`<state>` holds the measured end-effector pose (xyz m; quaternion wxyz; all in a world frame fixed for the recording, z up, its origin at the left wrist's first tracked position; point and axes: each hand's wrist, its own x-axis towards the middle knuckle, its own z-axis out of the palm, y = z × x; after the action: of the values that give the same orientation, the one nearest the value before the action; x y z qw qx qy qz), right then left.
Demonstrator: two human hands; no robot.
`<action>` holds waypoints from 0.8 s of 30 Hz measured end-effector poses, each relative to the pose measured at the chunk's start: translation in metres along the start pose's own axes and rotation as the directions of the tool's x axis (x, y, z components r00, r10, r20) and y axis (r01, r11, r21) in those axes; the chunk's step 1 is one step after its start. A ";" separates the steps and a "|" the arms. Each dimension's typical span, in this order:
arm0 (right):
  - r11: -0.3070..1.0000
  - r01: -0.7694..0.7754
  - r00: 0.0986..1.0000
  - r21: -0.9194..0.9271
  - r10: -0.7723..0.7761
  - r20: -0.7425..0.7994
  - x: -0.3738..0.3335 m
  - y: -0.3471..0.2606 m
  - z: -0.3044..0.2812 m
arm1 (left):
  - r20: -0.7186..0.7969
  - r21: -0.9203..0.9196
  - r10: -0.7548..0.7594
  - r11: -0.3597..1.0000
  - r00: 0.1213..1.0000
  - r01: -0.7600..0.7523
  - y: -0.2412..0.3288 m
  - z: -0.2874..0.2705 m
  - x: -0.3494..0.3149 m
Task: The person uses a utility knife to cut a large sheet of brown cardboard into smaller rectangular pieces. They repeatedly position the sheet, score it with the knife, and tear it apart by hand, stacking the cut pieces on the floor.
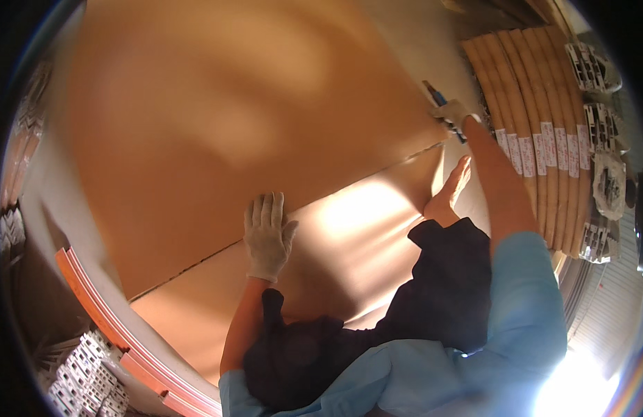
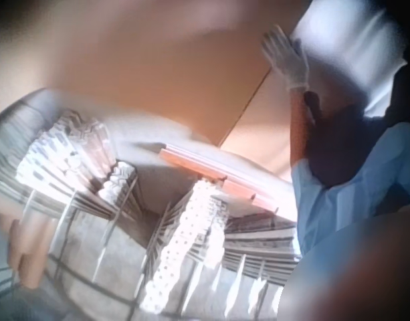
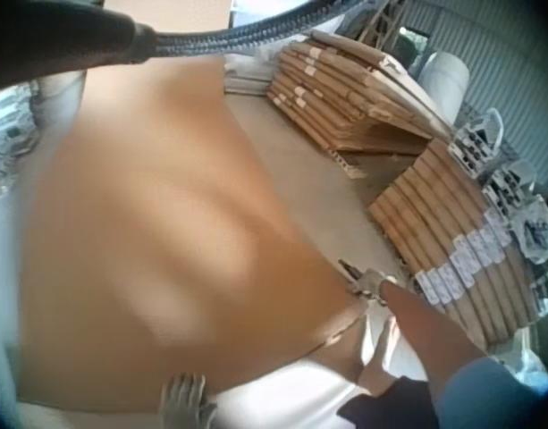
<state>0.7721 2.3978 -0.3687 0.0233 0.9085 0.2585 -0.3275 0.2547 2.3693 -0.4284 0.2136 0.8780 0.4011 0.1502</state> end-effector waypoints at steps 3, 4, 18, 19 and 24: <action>0.978 0.188 0.982 0.091 -0.189 -0.001 -0.023 0.005 -0.045 | -0.035 0.040 -0.001 0.999 0.999 0.002 -0.010 -0.008 -0.008; 0.978 0.161 0.986 0.134 -0.164 0.013 -0.034 0.001 -0.056 | -0.041 0.063 -0.017 0.998 0.999 0.020 -0.015 -0.012 -0.011; 0.836 0.494 0.869 0.237 -0.483 -0.108 -0.162 -0.084 -0.184 | -0.278 0.171 -0.010 0.983 0.961 0.060 -0.045 -0.056 -0.028; 0.828 0.488 0.873 0.278 -0.464 -0.149 -0.167 -0.089 -0.188 | -0.282 0.242 -0.021 0.966 0.959 0.092 -0.050 -0.064 -0.029; 0.792 0.563 0.826 0.238 -0.526 -0.204 -0.170 -0.083 -0.204 | -0.359 0.268 -0.047 0.951 0.932 0.151 -0.058 -0.107 -0.023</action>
<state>0.7394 2.4358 -0.0951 -0.2209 0.8078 0.4597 -0.2957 0.1561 2.4133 -0.3669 0.0149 0.8377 0.4945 0.2313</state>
